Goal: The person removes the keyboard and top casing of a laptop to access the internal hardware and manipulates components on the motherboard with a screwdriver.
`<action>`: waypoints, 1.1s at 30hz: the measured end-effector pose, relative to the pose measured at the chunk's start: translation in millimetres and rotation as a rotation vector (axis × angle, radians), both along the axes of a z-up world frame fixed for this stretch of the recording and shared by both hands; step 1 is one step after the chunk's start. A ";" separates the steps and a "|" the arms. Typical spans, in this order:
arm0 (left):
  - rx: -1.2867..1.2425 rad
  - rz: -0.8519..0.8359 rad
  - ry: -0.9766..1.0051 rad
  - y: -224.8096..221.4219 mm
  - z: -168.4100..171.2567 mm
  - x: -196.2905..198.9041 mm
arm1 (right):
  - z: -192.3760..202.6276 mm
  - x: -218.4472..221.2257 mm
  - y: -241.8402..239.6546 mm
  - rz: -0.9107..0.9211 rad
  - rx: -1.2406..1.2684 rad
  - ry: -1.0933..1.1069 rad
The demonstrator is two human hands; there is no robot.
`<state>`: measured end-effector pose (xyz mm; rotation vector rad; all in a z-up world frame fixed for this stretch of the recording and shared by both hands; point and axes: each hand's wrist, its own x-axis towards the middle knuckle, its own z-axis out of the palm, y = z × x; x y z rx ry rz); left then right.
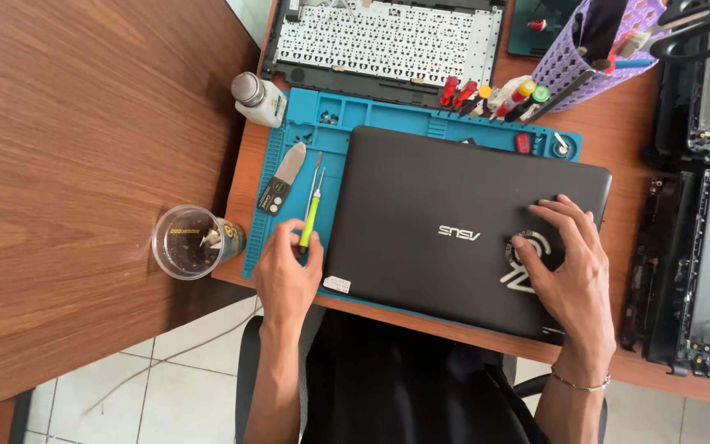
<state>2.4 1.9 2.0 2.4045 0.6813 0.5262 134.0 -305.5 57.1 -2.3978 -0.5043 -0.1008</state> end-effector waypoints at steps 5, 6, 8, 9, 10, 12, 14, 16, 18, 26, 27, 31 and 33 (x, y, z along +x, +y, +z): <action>0.159 -0.046 0.181 3.0 3.7 5.6 | -1.8 -0.6 -1.1 -0.001 -0.012 -0.001; 0.190 -0.068 0.185 3.6 4.7 6.7 | -2.0 -0.8 -1.4 -0.002 -0.013 0.000; 0.160 -0.076 0.210 5.5 8.2 8.9 | -2.3 -0.3 -1.5 -0.003 -0.012 -0.001; 0.144 -0.080 0.223 6.5 10.3 9.5 | -2.5 -0.2 -1.4 -0.003 -0.011 -0.001; 0.117 -0.068 0.242 7.7 12.4 10.0 | -2.6 -0.1 -1.3 -0.002 -0.009 -0.002; 0.062 -0.046 0.279 10.7 15.3 11.7 | -2.0 -0.2 -1.4 -0.003 -0.015 0.001; 0.152 -0.067 0.166 13.9 15.7 13.1 | -1.1 -0.8 -1.6 -0.006 -0.017 0.009; 0.199 -0.075 0.120 16.3 15.6 14.6 | -0.1 -1.0 -0.6 -0.013 -0.013 0.018; 0.202 -0.074 0.140 17.9 15.4 17.5 | 1.4 -1.3 0.0 -0.018 -0.007 0.028; 0.170 -0.132 0.227 20.8 12.0 24.7 | 3.6 -0.8 1.1 -0.033 -0.015 0.052; 0.175 -0.143 0.237 21.5 11.8 25.5 | 3.6 -0.9 1.1 -0.029 -0.020 0.044; 0.211 -0.193 0.308 24.6 9.3 31.3 | 3.1 -1.6 1.3 -0.024 -0.016 0.036; 0.238 -0.228 0.336 27.3 8.5 34.1 | 3.3 -0.9 0.4 -0.019 -0.013 0.037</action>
